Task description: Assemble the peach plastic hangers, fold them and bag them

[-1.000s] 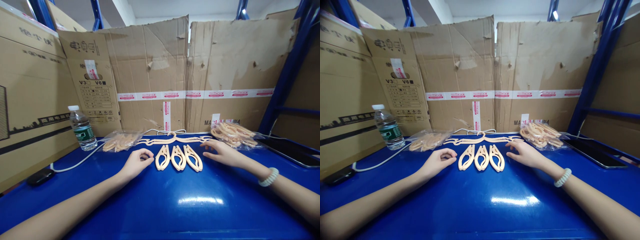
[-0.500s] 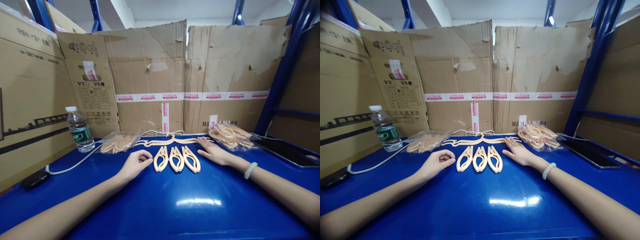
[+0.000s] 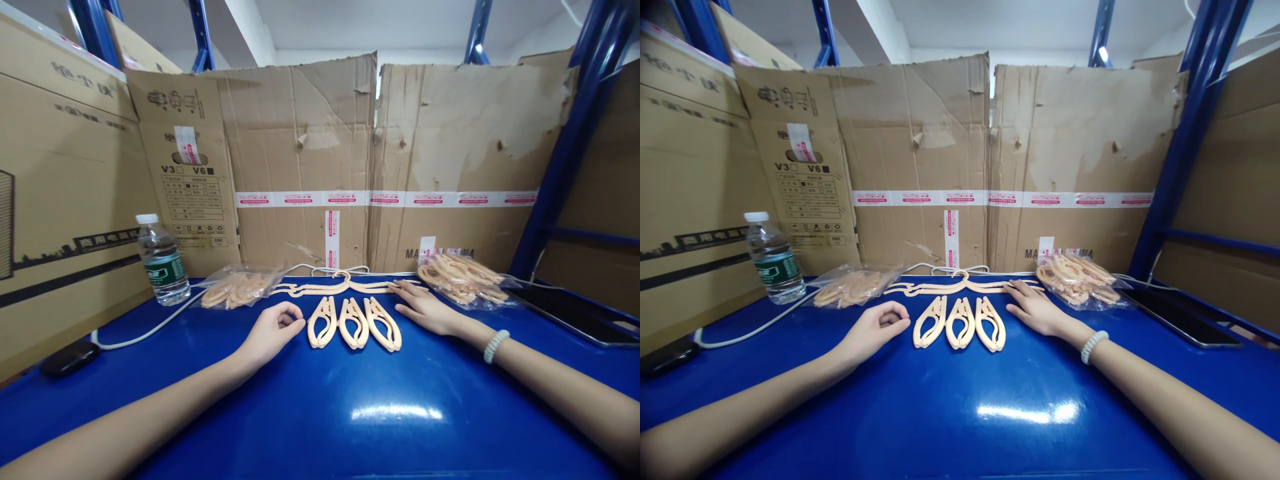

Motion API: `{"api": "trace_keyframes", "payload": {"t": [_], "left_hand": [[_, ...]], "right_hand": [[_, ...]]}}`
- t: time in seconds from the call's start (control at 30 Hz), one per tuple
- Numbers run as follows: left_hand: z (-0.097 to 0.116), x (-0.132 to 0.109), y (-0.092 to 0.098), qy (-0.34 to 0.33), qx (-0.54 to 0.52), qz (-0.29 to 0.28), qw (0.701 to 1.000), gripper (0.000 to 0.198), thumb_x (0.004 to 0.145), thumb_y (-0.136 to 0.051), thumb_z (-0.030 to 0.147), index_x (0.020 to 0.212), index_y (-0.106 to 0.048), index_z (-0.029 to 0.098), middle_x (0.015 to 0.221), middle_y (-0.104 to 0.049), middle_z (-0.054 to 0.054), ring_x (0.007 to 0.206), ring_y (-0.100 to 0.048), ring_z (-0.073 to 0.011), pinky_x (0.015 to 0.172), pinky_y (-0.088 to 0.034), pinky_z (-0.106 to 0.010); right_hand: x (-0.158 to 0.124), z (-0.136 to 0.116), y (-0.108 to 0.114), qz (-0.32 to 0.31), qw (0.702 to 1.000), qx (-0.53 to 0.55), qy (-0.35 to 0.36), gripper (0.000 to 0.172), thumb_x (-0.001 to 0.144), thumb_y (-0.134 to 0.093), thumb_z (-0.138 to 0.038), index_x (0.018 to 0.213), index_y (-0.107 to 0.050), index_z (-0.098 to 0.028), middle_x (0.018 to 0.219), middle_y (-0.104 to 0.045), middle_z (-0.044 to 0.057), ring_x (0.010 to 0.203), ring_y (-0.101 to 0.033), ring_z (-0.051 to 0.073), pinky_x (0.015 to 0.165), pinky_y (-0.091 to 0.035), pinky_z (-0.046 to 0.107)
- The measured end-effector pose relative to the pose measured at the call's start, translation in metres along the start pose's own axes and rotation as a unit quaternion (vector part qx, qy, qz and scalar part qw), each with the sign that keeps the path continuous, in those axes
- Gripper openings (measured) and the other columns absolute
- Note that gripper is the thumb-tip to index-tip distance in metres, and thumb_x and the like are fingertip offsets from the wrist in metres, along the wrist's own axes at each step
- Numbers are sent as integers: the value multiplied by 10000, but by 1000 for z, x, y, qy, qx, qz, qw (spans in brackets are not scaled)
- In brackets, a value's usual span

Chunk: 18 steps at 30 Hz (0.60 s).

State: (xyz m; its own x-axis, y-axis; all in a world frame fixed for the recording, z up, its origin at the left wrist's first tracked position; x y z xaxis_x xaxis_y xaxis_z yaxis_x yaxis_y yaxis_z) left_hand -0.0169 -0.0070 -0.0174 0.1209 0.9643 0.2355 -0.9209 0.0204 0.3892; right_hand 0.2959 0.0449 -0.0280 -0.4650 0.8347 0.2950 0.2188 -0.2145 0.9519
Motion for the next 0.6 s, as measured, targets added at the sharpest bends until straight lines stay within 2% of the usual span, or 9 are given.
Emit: {"api": "trace_keyframes", "payload": {"t": [0.07,0.17,0.23,0.33,0.43,0.6], "left_hand": [[0,0,0,1,-1,0,1000,272,626,-638,396,752,-586,160,583,-547,33,556,-492,-132,560,-359,-253],[-1,0,0,3,-3,0,1000,274,630,-632,396,762,-585,161,581,-543,34,554,-481,-131,556,-347,-253],[-2,0,0,3,-4,0,1000,272,632,-628,395,765,-584,161,583,-540,35,556,-477,-131,557,-343,-252],[-1,1,1,4,-5,2,1000,279,636,-625,400,772,-581,161,587,-535,36,559,-476,-131,560,-341,-251],[-1,1,1,5,-7,3,1000,287,635,-624,408,773,-578,161,592,-538,33,564,-478,-132,559,-336,-250],[-1,0,2,3,-11,4,1000,284,637,-626,407,769,-575,162,578,-525,39,548,-461,-125,543,-316,-242]], "right_hand": [[1,0,-1,-1,1000,7,3,556,960,-346,-461,1410,-432,-146,1453,-434,187,1364,-360,356,1089,-321,551],[1,0,3,16,1000,16,8,493,955,-375,-428,1352,-490,-160,1390,-498,183,1310,-429,348,1061,-353,539],[1,-2,9,33,999,23,14,425,946,-401,-388,1271,-551,-159,1269,-573,180,1195,-523,331,1005,-405,511],[1,-6,16,54,998,39,21,294,935,-423,-359,999,-635,-166,1012,-638,137,952,-605,278,864,-478,433],[1,-9,21,72,995,62,18,237,919,-442,-345,809,-578,-185,852,-630,95,781,-600,231,723,-490,364],[0,-7,24,98,990,103,-3,183,902,-447,-350,811,-511,-204,727,-625,50,627,-575,196,572,-448,316]]}}
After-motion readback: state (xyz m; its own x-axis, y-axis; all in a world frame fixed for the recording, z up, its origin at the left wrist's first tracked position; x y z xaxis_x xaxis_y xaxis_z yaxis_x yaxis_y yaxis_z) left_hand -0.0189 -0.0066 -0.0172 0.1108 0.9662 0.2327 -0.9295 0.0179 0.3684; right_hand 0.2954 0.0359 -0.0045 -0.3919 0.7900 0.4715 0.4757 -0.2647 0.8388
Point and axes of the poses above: each hand's wrist, its own x-axis towards the middle knuckle, its own y-axis out of the back of the hand, z = x × y, the point moved 9 cm from there along x, towards the middle knuckle
